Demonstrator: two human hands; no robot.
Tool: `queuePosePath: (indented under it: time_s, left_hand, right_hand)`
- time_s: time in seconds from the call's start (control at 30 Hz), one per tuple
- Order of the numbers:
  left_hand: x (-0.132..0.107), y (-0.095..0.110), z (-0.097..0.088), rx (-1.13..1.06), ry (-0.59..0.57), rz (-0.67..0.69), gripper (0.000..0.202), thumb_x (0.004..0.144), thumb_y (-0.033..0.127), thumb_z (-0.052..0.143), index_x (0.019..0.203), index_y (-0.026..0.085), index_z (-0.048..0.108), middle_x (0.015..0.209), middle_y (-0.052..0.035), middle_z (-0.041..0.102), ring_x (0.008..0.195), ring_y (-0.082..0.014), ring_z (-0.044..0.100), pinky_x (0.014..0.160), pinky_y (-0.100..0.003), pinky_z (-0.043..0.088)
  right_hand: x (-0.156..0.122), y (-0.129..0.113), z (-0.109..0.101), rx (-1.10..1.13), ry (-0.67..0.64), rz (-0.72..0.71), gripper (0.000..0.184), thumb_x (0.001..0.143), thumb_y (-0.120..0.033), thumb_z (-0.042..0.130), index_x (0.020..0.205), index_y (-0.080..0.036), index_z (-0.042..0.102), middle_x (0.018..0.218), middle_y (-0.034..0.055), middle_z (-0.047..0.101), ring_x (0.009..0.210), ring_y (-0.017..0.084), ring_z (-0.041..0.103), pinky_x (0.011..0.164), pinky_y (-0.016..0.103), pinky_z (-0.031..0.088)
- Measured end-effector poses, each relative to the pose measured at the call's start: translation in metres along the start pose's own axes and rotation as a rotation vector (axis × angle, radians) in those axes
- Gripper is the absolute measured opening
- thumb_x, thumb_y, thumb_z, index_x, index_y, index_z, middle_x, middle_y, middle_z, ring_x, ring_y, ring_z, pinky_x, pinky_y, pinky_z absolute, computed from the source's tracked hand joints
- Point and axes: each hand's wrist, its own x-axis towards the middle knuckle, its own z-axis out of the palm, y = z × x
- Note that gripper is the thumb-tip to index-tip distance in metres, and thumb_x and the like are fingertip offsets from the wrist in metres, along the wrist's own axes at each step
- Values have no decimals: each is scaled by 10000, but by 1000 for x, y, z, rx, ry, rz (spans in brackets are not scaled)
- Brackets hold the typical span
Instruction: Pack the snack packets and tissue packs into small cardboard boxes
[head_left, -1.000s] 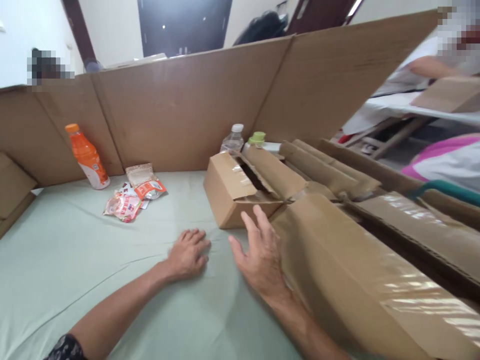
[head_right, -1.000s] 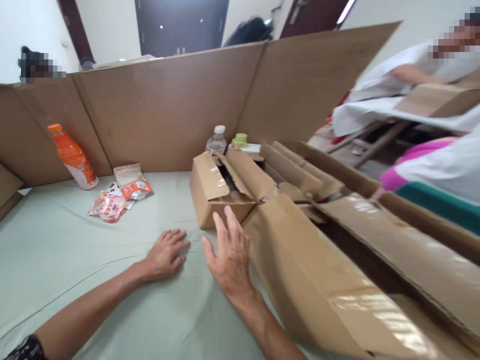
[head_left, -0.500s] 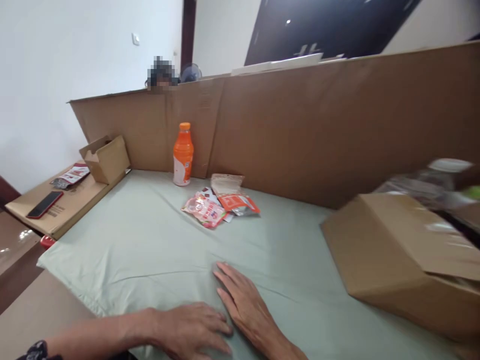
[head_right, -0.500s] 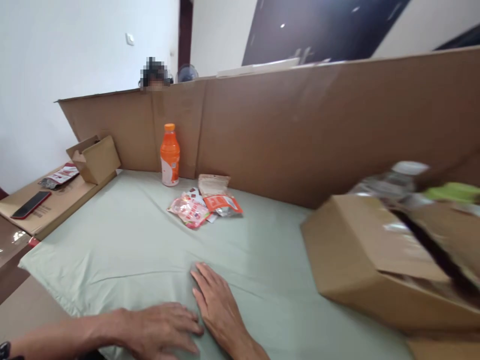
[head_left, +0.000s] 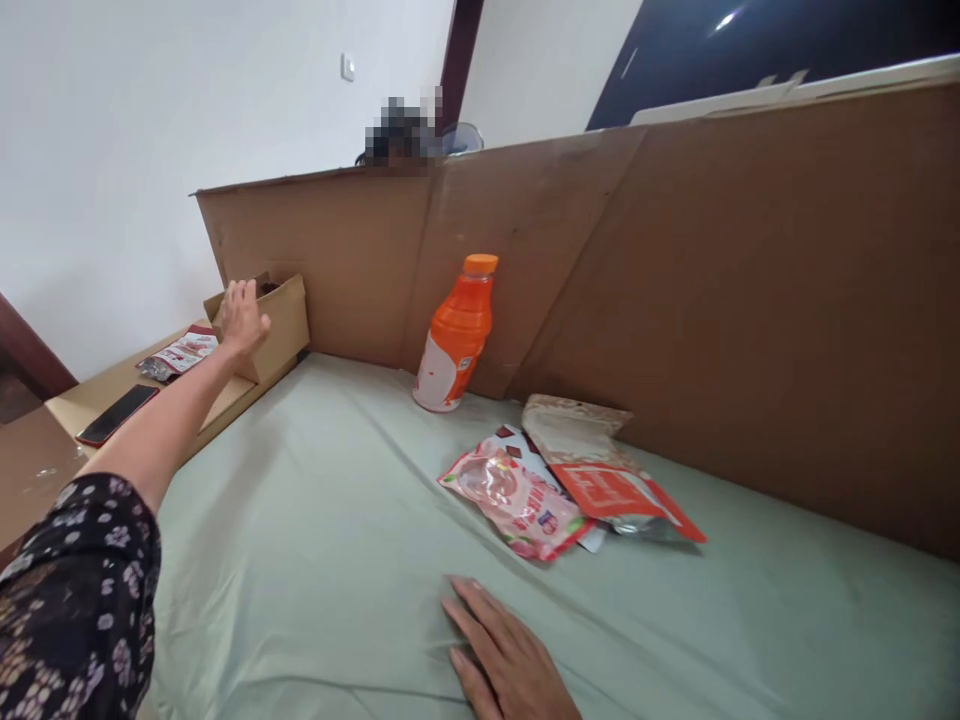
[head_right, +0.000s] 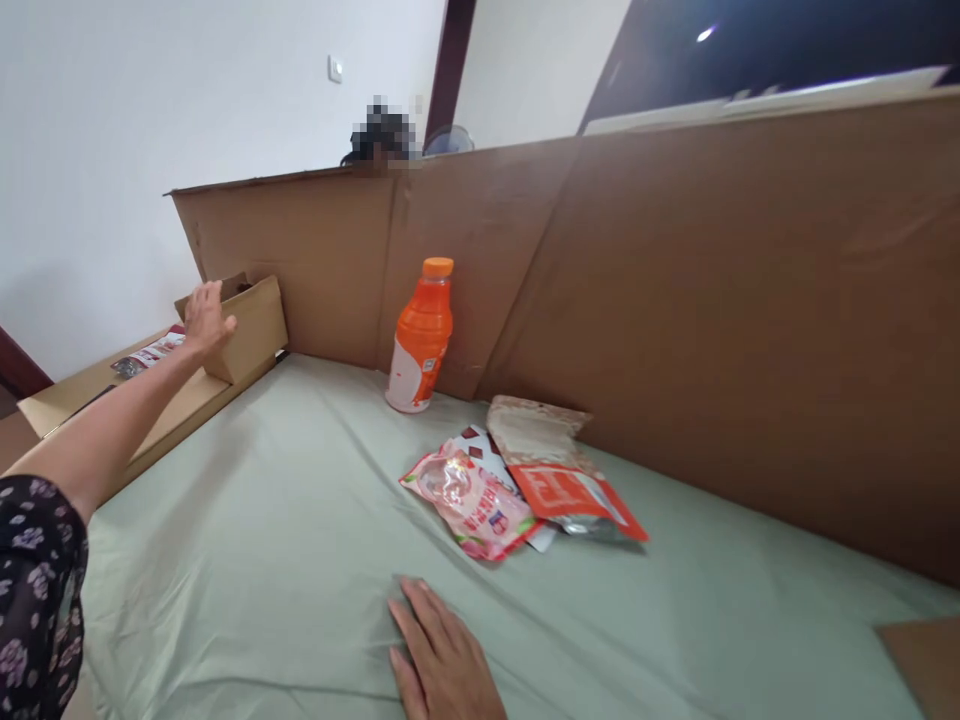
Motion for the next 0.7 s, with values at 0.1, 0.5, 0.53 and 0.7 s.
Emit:
queuePosePath:
  time_s: [0.1, 0.5, 0.53, 0.7]
  left_hand:
    - [24, -5, 11, 50, -35, -68, 523, 925, 252, 672, 1409, 119, 527, 1479, -195, 528, 1443, -371, 411, 1178, -593, 332]
    - [-153, 31, -47, -144, -239, 375, 158, 885, 223, 536, 977, 199, 662, 996, -64, 750, 971, -239, 673, 998, -410, 504]
    - [-177, 36, -59, -179, -265, 435, 133, 893, 234, 527, 929, 213, 653, 949, -48, 749, 941, -227, 676, 1016, -410, 501]
    - [-271, 58, -103, -425, -334, 802, 174, 965, 124, 475, 947, 241, 603, 855, 8, 716, 835, -160, 682, 1124, -422, 448]
  right_hand:
    - [0, 3, -7, 10, -45, -14, 435, 968, -285, 515, 1386, -251, 631, 1427, 88, 643, 1250, 286, 655, 923, 433, 607]
    - [10, -9, -11, 180, 123, 303, 288, 1003, -310, 487, 1103, -221, 742, 1304, 132, 710, 1149, 283, 705, 907, 477, 627]
    - [12, -10, -13, 207, 138, 344, 287, 1000, -307, 489, 1085, -214, 747, 1302, 140, 710, 1157, 283, 701, 926, 482, 621]
    - [16, -14, -26, 387, 226, 497, 320, 961, -324, 481, 1073, -221, 763, 1267, 125, 731, 1175, 272, 691, 984, 477, 592]
